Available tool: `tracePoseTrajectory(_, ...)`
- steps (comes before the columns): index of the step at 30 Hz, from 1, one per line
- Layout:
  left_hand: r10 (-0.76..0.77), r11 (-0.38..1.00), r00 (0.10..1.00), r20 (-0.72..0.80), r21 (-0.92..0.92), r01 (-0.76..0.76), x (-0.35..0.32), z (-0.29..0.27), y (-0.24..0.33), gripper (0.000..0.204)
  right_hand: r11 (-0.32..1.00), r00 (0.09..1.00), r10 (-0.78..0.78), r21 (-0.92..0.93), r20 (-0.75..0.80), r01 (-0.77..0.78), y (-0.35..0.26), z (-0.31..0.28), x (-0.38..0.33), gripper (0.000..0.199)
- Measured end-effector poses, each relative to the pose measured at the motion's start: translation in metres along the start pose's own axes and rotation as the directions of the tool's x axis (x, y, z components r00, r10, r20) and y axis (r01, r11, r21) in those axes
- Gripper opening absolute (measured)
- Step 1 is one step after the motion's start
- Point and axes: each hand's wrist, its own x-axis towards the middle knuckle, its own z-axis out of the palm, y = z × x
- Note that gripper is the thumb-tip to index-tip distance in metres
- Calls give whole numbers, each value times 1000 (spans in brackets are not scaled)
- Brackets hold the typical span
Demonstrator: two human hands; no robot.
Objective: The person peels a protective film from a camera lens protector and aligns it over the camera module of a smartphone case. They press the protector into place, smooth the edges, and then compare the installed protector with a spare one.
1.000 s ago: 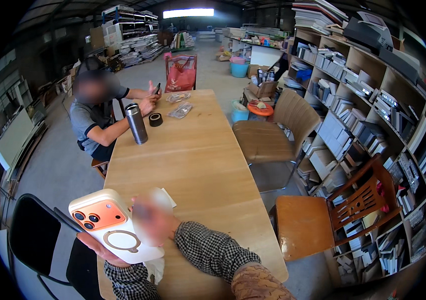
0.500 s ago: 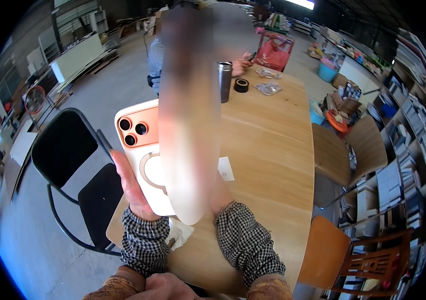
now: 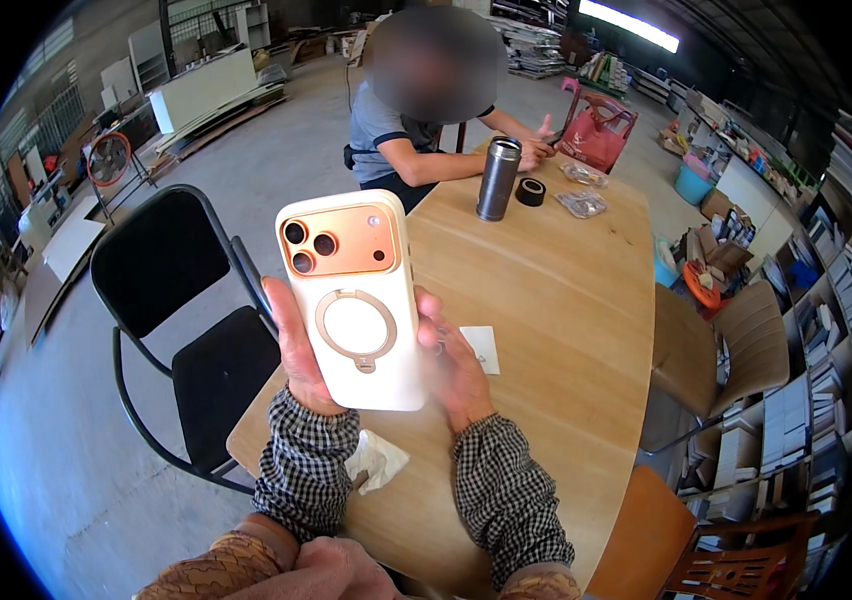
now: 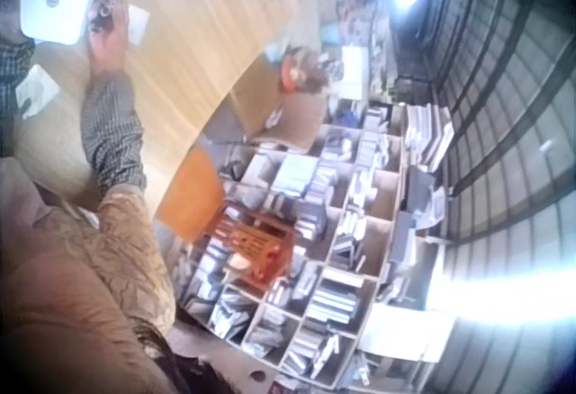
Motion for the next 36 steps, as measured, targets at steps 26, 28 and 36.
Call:
tracePoseTrajectory(26,1,999,910,415,-40,18,8,17,-3,84,970,931,-102,241,350,16,5,-40,-1,49)
tracePoseTrajectory(28,1,999,908,419,-44,20,8,16,-3,84,966,929,-94,258,359,-2,5,-40,-1,48)
tracePoseTrajectory(36,-11,997,905,425,-63,41,9,18,-3,84,929,911,-57,356,407,-100,0,-32,0,46)
